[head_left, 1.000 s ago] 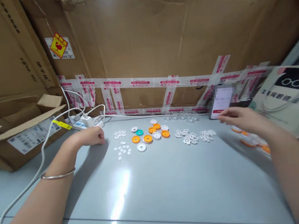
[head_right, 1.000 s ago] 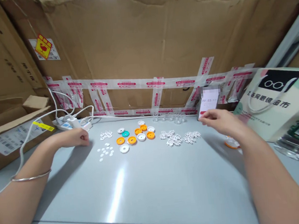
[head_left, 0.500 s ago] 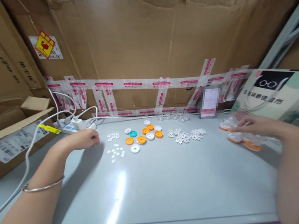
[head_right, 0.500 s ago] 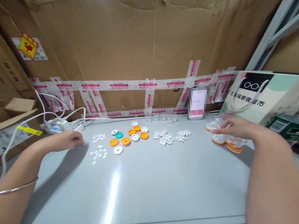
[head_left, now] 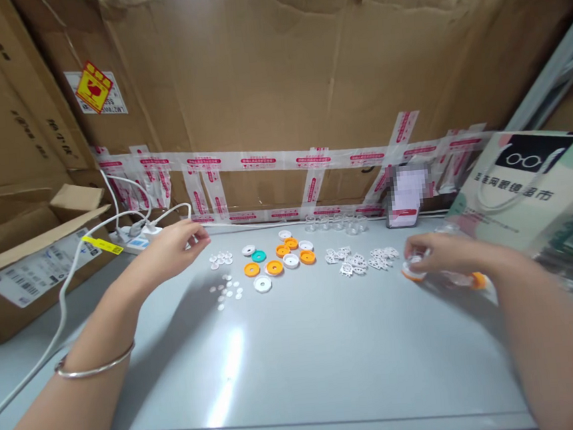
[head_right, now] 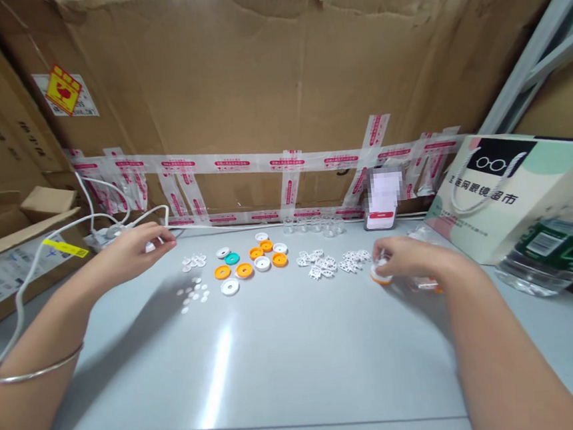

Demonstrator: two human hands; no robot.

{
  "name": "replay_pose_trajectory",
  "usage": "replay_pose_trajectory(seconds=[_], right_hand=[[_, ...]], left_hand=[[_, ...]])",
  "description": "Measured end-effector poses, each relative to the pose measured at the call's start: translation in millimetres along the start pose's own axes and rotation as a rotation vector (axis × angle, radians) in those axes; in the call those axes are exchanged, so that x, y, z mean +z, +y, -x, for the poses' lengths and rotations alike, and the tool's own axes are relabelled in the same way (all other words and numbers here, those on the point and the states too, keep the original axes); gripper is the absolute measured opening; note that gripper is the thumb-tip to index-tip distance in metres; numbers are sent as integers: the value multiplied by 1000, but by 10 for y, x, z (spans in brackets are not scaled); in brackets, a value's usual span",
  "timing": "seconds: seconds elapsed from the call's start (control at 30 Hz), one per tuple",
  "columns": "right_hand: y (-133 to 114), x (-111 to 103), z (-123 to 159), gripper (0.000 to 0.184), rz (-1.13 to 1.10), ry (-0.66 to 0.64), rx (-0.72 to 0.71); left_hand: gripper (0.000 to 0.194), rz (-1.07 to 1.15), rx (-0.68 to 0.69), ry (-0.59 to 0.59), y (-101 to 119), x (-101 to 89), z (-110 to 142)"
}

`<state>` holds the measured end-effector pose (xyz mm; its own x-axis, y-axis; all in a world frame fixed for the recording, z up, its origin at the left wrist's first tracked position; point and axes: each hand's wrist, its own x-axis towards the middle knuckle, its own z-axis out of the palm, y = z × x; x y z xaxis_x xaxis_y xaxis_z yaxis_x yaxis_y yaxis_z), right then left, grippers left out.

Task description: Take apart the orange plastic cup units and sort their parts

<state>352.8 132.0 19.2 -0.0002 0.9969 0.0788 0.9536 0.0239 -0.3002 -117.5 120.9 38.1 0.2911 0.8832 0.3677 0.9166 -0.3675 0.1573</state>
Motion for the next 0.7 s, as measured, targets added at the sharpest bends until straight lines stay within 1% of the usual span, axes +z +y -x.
replay_pose_trajectory(seconds=[0.07, 0.1, 0.17, 0.23, 0.27, 0.33, 0.4, 0.47, 0.57, 0.7], right_hand=[[-245, 5, 82, 15, -44, -340, -107], [-380, 7, 130, 17, -56, -427, -172], [-655, 29, 238, 19, -89, -525, -296], [-906, 91, 343, 21, -151, -593, -408], [-1014, 138, 385, 23, -184, -596, -454], [-1183, 258, 436, 25, -252, -544, -514], [-1288, 399, 439, 24, -331, -475, -523], [-1342, 542, 407, 24, -423, -424, -496], [-1375, 730, 354, 28, -559, -363, -432], [-1415, 904, 342, 34, -694, -312, -328]], left_hand=[[23, 32, 81, 55, 123, 31, 3], [22, 57, 118, 59, 197, 59, 10], [21, 120, 170, 19, 366, 132, 38], [21, 201, 205, -71, 554, 219, 87], [21, 249, 223, -119, 647, 265, 117], [19, 338, 262, -215, 819, 362, 181], [25, 418, 281, -301, 958, 465, 242], [36, 471, 263, -342, 1061, 570, 290], [38, 508, 183, -326, 1163, 707, 331], [36, 553, 52, -261, 1239, 820, 330]])
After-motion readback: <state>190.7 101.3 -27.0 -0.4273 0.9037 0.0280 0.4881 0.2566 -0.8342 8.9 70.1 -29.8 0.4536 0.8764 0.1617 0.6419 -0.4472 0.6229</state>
